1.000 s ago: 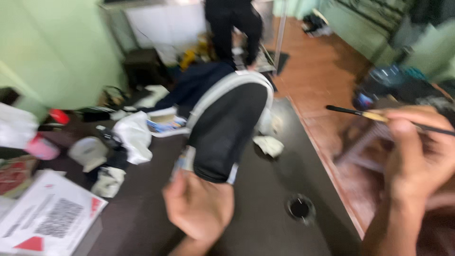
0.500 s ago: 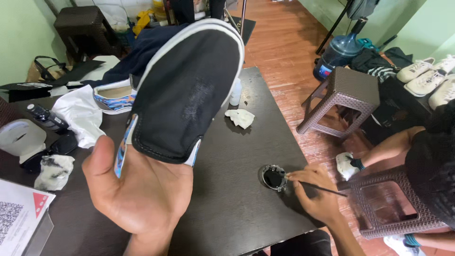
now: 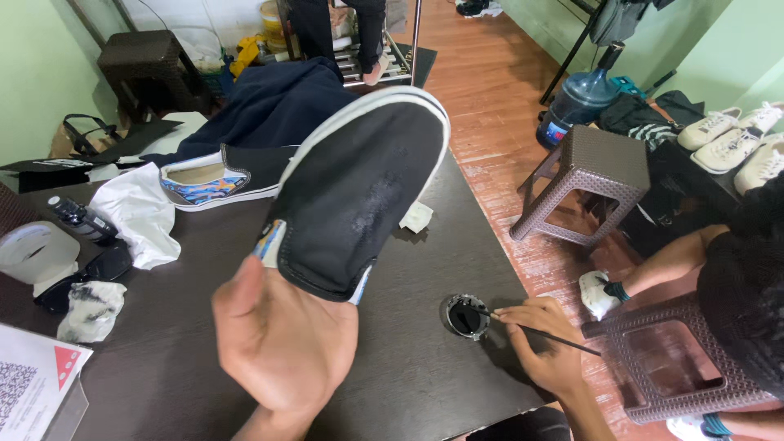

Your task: The person paints the black canvas upper of a slip-on shoe using a thin brush and black paint. They repeatedly dip the brush into a small container of paint and apply it to the shoe's surface, holding the shoe steady with their other hand.

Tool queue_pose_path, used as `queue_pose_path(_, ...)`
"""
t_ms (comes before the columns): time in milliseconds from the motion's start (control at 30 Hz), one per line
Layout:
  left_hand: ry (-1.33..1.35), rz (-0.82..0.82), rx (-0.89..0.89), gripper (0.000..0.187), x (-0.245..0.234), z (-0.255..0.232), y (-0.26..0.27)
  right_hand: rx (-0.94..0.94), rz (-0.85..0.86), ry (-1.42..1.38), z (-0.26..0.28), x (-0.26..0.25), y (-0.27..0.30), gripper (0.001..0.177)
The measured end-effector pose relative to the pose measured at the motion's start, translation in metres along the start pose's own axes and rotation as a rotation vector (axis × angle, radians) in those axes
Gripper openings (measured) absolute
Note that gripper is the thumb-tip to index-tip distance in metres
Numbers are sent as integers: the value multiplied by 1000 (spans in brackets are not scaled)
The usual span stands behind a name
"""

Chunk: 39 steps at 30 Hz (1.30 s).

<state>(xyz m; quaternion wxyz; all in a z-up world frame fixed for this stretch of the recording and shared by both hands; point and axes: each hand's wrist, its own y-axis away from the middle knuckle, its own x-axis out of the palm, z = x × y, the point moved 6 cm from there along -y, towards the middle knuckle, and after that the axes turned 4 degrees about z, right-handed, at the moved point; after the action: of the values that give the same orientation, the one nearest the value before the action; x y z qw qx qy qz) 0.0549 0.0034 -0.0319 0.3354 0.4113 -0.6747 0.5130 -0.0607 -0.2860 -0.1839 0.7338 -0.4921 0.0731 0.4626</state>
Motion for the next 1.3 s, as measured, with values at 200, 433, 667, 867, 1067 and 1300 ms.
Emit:
queue_pose_path(200,51,88,-52,65,5,16,2,6,44,57,-15,17,9,12)
queue_pose_path(433,-85,-503,-435,47,-69,34,25,35,-36,24,-15,6,11,12)
queue_pose_path(667,-3,-564,-493,61,-90,47,20,88,-121,10,-25,-2,14,14)
queue_pose_path(867,70,-454,-497,63,-65,48,7,390,-421,-324,-63,-19,16,11)
queue_pose_path(1067,112,-165,-338,41,-29,41,-9,389,-528,-317,-76,-54,-19,10)
queue_pose_path(1300,30,48,-253,73,3,23,-14,207,-476,-1169,64,-45,-132,13)
